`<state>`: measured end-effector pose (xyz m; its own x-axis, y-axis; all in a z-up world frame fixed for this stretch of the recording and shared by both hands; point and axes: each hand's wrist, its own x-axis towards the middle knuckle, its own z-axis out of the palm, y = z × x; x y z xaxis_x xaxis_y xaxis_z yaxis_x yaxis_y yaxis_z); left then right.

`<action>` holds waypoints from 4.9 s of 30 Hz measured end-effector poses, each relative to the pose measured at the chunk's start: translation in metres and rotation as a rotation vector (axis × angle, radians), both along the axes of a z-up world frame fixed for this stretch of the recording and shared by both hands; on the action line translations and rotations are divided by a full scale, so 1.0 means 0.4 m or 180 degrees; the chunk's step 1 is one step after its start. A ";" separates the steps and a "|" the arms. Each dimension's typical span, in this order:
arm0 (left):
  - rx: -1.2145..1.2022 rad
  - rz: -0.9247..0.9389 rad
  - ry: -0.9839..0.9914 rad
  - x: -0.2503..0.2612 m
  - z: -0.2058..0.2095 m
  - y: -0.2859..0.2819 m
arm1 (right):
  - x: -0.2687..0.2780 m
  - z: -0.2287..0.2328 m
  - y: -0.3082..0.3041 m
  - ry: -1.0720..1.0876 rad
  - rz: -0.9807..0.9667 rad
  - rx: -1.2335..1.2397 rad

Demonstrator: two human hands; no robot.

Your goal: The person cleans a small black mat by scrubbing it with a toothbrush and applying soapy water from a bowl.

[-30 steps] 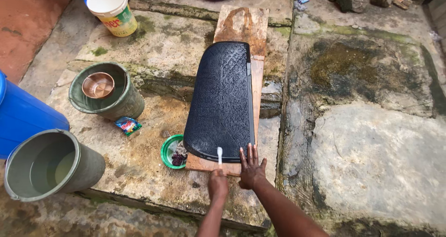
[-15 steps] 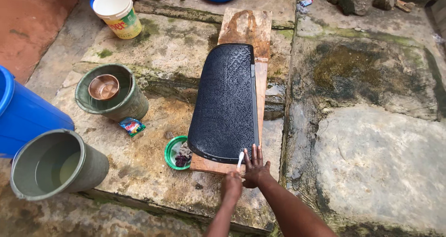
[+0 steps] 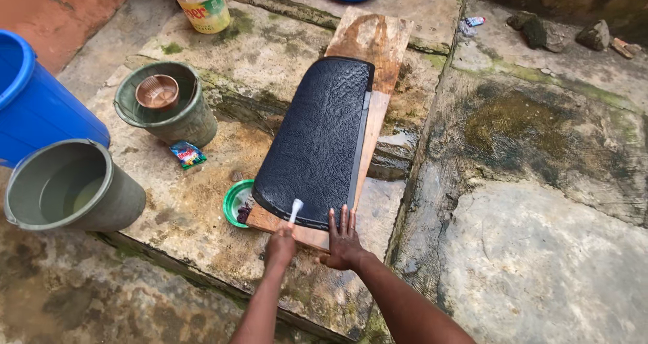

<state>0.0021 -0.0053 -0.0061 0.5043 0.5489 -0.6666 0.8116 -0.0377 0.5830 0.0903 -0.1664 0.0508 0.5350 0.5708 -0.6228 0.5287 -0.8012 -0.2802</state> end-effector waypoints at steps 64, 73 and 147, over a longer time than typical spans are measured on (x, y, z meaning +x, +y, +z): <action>-0.1260 0.1116 -0.0487 0.028 0.119 -0.086 | 0.193 -0.060 0.057 -0.0984 0.0509 -0.1051; -0.1287 0.0533 -0.0141 0.092 0.062 -0.125 | 0.201 0.027 0.049 -0.0758 0.0293 -0.0968; -0.1110 0.0191 -0.0190 0.390 0.037 0.010 | 0.184 0.074 0.095 -0.0678 0.0891 -0.1133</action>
